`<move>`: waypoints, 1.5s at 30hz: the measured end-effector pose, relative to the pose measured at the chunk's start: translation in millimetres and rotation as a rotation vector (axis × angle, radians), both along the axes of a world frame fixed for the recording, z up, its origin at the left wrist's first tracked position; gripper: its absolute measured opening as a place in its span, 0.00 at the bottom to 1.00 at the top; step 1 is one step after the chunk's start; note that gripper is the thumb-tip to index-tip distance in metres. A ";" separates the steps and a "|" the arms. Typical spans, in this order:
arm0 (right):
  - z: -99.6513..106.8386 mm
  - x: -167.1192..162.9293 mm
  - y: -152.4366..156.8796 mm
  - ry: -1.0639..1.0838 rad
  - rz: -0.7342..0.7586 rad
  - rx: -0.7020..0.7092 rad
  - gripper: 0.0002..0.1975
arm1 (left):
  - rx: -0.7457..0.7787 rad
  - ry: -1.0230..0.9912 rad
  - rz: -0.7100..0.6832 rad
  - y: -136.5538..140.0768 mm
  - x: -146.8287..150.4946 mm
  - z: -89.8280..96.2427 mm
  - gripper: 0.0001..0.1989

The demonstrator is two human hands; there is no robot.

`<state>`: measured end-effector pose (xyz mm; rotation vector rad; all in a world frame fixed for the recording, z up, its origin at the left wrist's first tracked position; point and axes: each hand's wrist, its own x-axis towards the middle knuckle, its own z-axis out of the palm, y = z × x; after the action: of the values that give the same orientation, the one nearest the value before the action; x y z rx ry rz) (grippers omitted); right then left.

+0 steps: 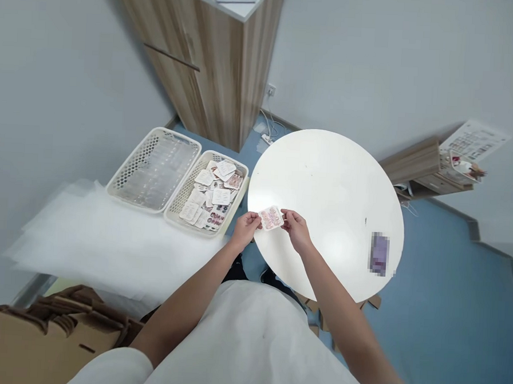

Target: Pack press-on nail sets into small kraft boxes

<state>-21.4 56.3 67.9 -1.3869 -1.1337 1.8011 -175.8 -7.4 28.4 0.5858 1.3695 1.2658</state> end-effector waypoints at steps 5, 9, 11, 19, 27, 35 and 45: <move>6.7 69.1 -6.8 -0.017 -0.041 0.022 0.17 | -0.026 -0.002 -0.068 6.2 51.1 6.1 0.10; 9.9 118.3 -5.9 -0.062 -0.033 0.057 0.19 | -0.013 0.034 -0.161 8.5 93.1 10.0 0.09; 9.9 137.1 -3.6 -0.068 -0.025 0.072 0.19 | -0.006 0.072 -0.205 9.8 111.7 13.1 0.09; -0.9 186.4 -2.6 0.006 -0.034 0.054 0.13 | 0.032 0.164 -0.329 23.7 169.2 30.1 0.12; -19.9 215.4 -18.1 0.088 -0.161 -0.026 0.13 | -0.120 0.156 -0.233 13.3 201.2 24.0 0.18; -35.3 217.8 -30.1 0.115 -0.108 -0.045 0.14 | -0.123 0.184 -0.268 27.6 200.7 11.1 0.19; -39.9 223.4 -24.5 -0.068 0.069 0.180 0.35 | -0.190 0.209 -0.343 38.8 202.4 1.6 0.19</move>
<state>202.0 31.8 28.0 -1.3257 -1.3590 1.6634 26.5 31.3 30.0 0.7978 1.4671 0.8074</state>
